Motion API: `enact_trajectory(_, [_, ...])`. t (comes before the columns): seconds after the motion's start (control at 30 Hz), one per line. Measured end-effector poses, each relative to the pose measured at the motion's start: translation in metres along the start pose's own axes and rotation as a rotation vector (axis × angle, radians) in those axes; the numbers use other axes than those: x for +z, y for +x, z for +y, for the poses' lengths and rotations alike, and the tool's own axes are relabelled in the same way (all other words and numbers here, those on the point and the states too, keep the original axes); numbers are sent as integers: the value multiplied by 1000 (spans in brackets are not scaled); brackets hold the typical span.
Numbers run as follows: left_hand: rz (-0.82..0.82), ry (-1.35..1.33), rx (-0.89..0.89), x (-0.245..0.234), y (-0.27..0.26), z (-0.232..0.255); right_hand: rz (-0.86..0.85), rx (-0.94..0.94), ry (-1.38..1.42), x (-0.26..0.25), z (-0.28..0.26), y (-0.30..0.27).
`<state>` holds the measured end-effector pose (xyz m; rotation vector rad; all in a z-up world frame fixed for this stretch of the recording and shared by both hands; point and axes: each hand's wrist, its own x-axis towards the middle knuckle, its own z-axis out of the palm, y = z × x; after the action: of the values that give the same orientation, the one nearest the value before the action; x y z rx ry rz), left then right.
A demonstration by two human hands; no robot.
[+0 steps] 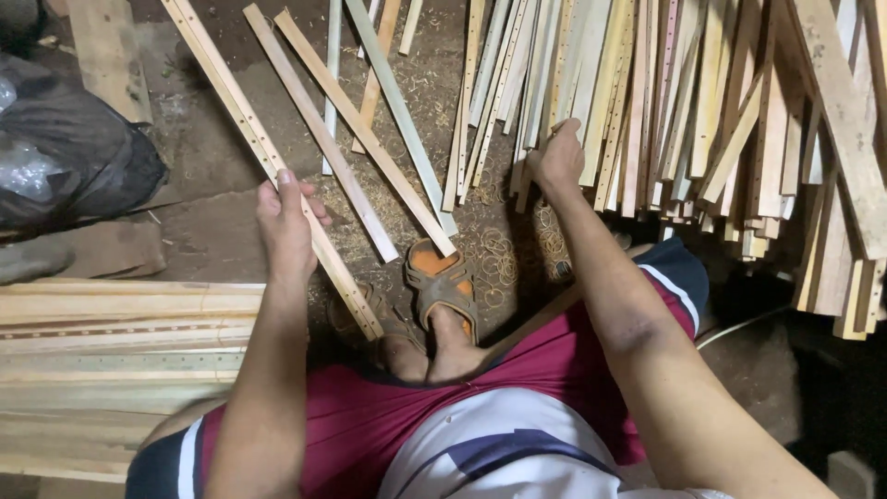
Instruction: Sorting and inspecting thin wooden slats with pre-drilled holes in a workshop environment.
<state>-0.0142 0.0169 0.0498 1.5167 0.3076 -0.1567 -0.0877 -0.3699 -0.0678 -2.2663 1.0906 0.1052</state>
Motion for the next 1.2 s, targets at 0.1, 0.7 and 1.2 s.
enact_trajectory(0.1, [-9,-3,-9,1,0,-1,-20,-2,-58,-1,-6,-2])
enact_trajectory(0.7, [-39,-13,-31,2,-1,-1,-136,20,663,35,-26,-14])
enact_trajectory(1.2, [-179,-384,-8,24,0,-26,-986,-207,1021,46,-90,-232])
